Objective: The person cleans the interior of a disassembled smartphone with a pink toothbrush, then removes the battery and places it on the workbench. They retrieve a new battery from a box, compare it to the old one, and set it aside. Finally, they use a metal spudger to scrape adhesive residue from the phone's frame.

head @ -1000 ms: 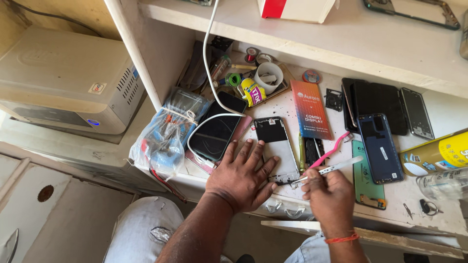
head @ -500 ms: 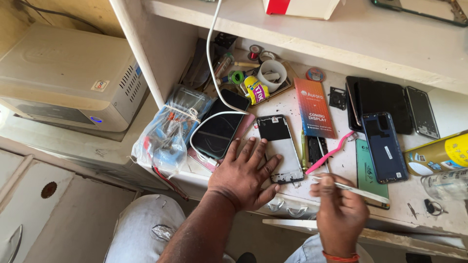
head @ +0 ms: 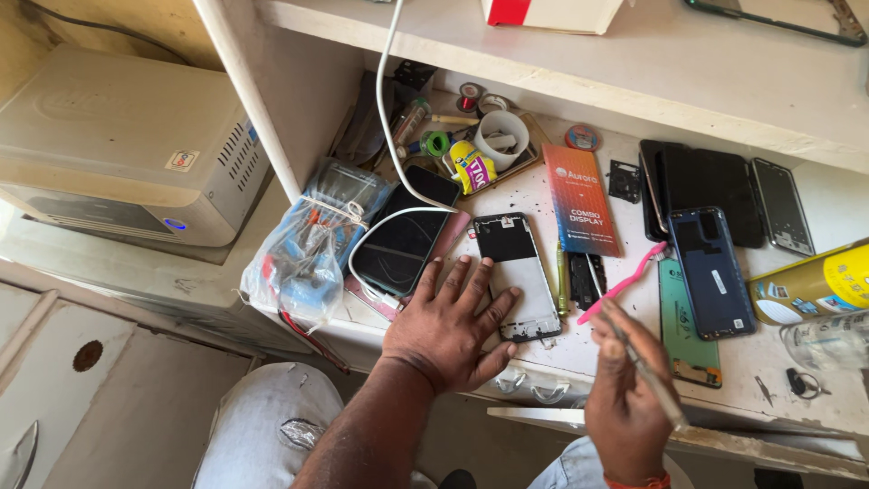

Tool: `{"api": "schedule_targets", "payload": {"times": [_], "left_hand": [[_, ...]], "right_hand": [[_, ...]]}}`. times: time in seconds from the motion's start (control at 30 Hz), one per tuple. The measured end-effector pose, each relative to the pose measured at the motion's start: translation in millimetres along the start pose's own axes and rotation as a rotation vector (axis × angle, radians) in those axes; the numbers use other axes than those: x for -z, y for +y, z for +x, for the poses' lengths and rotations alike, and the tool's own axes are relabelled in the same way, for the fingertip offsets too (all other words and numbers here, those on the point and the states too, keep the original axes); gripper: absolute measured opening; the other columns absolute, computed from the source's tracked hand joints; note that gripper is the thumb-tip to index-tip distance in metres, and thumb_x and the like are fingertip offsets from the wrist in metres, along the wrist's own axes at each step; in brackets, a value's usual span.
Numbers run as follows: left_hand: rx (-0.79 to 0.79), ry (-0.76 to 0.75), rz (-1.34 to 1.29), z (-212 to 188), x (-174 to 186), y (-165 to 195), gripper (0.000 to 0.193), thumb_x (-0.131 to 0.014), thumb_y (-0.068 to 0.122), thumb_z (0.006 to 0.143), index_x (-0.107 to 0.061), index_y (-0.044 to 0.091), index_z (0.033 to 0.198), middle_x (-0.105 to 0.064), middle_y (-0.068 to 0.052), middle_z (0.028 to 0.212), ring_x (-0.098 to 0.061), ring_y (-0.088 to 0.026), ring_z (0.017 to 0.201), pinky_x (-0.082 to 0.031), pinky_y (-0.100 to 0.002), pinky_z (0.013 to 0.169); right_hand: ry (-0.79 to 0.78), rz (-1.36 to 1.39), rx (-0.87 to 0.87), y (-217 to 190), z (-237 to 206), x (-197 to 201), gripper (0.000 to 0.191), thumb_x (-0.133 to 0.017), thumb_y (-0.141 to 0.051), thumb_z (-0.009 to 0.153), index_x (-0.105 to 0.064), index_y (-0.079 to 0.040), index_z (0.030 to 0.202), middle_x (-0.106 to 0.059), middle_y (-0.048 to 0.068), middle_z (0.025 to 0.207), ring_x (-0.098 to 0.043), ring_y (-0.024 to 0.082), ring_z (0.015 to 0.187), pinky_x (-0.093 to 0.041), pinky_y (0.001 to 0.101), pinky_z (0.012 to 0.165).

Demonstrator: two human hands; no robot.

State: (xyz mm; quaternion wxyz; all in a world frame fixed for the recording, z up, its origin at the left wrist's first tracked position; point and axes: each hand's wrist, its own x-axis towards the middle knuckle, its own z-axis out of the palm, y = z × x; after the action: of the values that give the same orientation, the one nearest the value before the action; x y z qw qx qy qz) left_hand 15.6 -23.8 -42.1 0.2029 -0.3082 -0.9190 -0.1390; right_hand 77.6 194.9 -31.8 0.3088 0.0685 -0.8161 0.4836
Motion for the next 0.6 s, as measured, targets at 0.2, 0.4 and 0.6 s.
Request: {"api": "schedule_targets", "payload": {"times": [0.2,0.4,0.6], "left_hand": [[-0.006,0.016,0.010,0,0,0,0.065,-0.049,0.061,0.094,-0.054,0.024,0.147,-0.047,-0.021,0.152,-0.047,-0.042,0.139,-0.027,-0.061,0.118],[-0.008,0.043,-0.005,-1,-2,0,0.065,-0.049,0.061,0.095,-0.055,0.023,0.147,-0.048,-0.022,0.152,-0.047,-0.042,0.139,-0.028,-0.061,0.117],[-0.002,0.058,-0.009,-1,-1,1,0.064,-0.050,0.060,0.095,-0.057,0.023,0.146,-0.049,-0.022,0.151,-0.048,-0.041,0.139,-0.029,-0.060,0.118]], "right_hand": [[0.007,-0.047,-0.249,2,-16,12,0.027,-0.053,-0.015,0.106,-0.073,0.002,0.099,-0.051,0.004,0.057,-0.041,0.012,0.050,-0.030,0.0269,0.049],[-0.274,-0.438,-0.213,-10,1,5,0.033,-0.068,-0.016,0.086,-0.075,-0.007,0.118,-0.051,0.003,0.047,-0.047,0.009,0.043,-0.041,0.0290,0.044],[-0.386,-0.327,-0.370,-19,10,7,0.031,-0.068,-0.010,0.084,-0.081,-0.013,0.112,-0.058,0.005,0.046,-0.052,0.009,0.040,-0.044,0.0297,0.043]]}}
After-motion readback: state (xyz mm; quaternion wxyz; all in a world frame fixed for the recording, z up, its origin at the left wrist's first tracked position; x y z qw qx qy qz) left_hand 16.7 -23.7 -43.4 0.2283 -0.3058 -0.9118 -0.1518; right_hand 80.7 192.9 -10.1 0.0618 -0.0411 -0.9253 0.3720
